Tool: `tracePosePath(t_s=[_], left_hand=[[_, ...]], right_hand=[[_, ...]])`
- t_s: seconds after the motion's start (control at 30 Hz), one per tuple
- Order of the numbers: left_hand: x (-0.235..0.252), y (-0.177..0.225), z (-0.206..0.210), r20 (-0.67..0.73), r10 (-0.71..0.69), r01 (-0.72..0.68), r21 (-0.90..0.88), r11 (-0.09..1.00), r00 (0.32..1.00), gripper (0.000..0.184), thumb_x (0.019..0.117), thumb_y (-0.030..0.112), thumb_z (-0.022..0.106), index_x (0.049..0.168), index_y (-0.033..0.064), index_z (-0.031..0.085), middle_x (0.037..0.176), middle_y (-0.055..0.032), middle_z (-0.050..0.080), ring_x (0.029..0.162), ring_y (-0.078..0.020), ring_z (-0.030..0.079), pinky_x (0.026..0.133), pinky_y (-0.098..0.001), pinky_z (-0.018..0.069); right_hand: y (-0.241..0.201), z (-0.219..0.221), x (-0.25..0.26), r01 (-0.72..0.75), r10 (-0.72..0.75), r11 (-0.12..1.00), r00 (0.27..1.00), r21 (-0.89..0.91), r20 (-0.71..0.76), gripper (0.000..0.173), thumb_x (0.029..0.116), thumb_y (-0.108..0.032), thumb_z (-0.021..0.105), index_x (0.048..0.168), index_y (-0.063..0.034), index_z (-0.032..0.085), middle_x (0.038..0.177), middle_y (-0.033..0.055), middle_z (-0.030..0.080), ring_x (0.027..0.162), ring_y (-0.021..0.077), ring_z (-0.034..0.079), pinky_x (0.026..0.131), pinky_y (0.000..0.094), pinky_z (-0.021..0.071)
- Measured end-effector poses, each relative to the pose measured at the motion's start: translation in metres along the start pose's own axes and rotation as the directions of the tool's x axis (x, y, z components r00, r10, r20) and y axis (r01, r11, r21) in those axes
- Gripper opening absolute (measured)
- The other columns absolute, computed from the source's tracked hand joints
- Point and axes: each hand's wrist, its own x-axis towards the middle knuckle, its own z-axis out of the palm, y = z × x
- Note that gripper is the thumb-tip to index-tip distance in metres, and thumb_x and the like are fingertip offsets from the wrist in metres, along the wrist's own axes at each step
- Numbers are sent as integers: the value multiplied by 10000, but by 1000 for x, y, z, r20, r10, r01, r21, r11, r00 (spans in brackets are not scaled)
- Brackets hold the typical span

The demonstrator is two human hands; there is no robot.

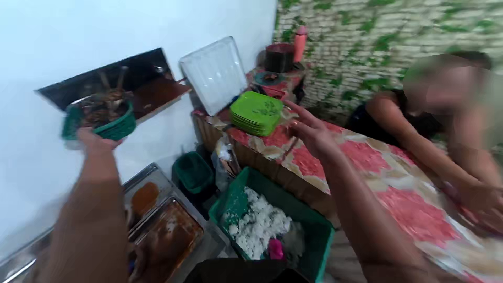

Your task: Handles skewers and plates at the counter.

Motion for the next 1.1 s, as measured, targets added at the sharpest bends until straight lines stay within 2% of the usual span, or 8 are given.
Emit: tracePosePath(t_s=[0.17, 0.37, 0.57, 0.7, 0.8, 0.93, 1.03, 1.1], left_hand=[[1, 10, -33, -34, -72, 68, -101, 993, 997, 567, 1000, 446, 406, 1503, 185, 385, 1482, -182, 483, 1292, -380, 529, 931, -630, 495], [-22, 12, -75, -23, -182, 178, -127, 976, 983, 524, 1000, 399, 430, 1471, 172, 404, 1453, -192, 499, 1262, -391, 554, 918, -628, 513], [-53, 9, -106, 13, -216, 216, -64, 974, 976, 518, 1026, 427, 404, 1449, 127, 405, 1353, -217, 560, 1097, -374, 642, 839, -540, 563], [-73, 7, -126, 43, -222, 221, 28, 975, 974, 431, 1029, 351, 392, 1369, 93, 455, 1218, -207, 621, 1000, -347, 674, 797, -522, 573], [-99, 6, -134, 61, -247, 243, 63, 968, 967, 430, 1042, 324, 365, 1393, 86, 438, 1224, -226, 626, 994, -368, 680, 776, -531, 583], [-134, -3, -143, 100, -263, 255, 86, 963, 960, 359, 1047, 292, 346, 1298, 75, 484, 1102, -200, 666, 894, -337, 699, 703, -505, 596], [-153, -14, -147, 123, -278, 267, 102, 958, 953, 301, 1036, 255, 359, 1228, 82, 515, 1026, -166, 688, 822, -297, 713, 634, -463, 602], [-165, -21, -148, 127, -301, 287, 114, 951, 945, 271, 1037, 234, 372, 1205, 84, 523, 1006, -149, 690, 819, -275, 716, 634, -452, 605]], right_hand=[[10, 68, 29, -74, 86, 995, 973, -61, 212, 535, 1006, -172, 507, 1517, -41, 417, 959, 37, 690, 773, 94, 675, 757, 290, 590], [-13, 130, 56, -145, 218, 962, 917, -232, 334, 425, 1077, -184, 493, 1478, -45, 479, 1068, 108, 672, 848, 121, 660, 788, 307, 565], [-37, 191, 90, 83, 166, 871, 878, -484, 449, 473, 1059, -260, 585, 1498, -103, 503, 1185, 189, 678, 1004, 291, 675, 905, 490, 543], [-47, 234, 108, 375, 30, 690, 840, -619, 542, 548, 1026, -184, 634, 1541, -130, 455, 1373, 186, 606, 1213, 371, 620, 1012, 569, 506], [-45, 254, 120, 588, -137, 488, 781, -645, 609, 805, 881, -55, 758, 1587, -181, 393, 1582, 186, 425, 1426, 463, 416, 1076, 671, 411], [-40, 259, 132, 692, -181, 317, 716, -649, 675, 996, 837, 93, 686, 1647, -287, 249, 1735, 75, 125, 1581, 422, 94, 1172, 750, 153], [-44, 248, 134, 735, -184, 243, 676, -634, 713, 1036, 806, 117, 706, 1649, -275, 249, 1738, 51, 125, 1593, 384, 59, 1181, 754, 99], [-50, 238, 132, 739, -118, 187, 671, -647, 732, 915, 885, 49, 690, 1642, -258, 277, 1695, 74, 280, 1584, 372, 142, 1197, 741, 67]])
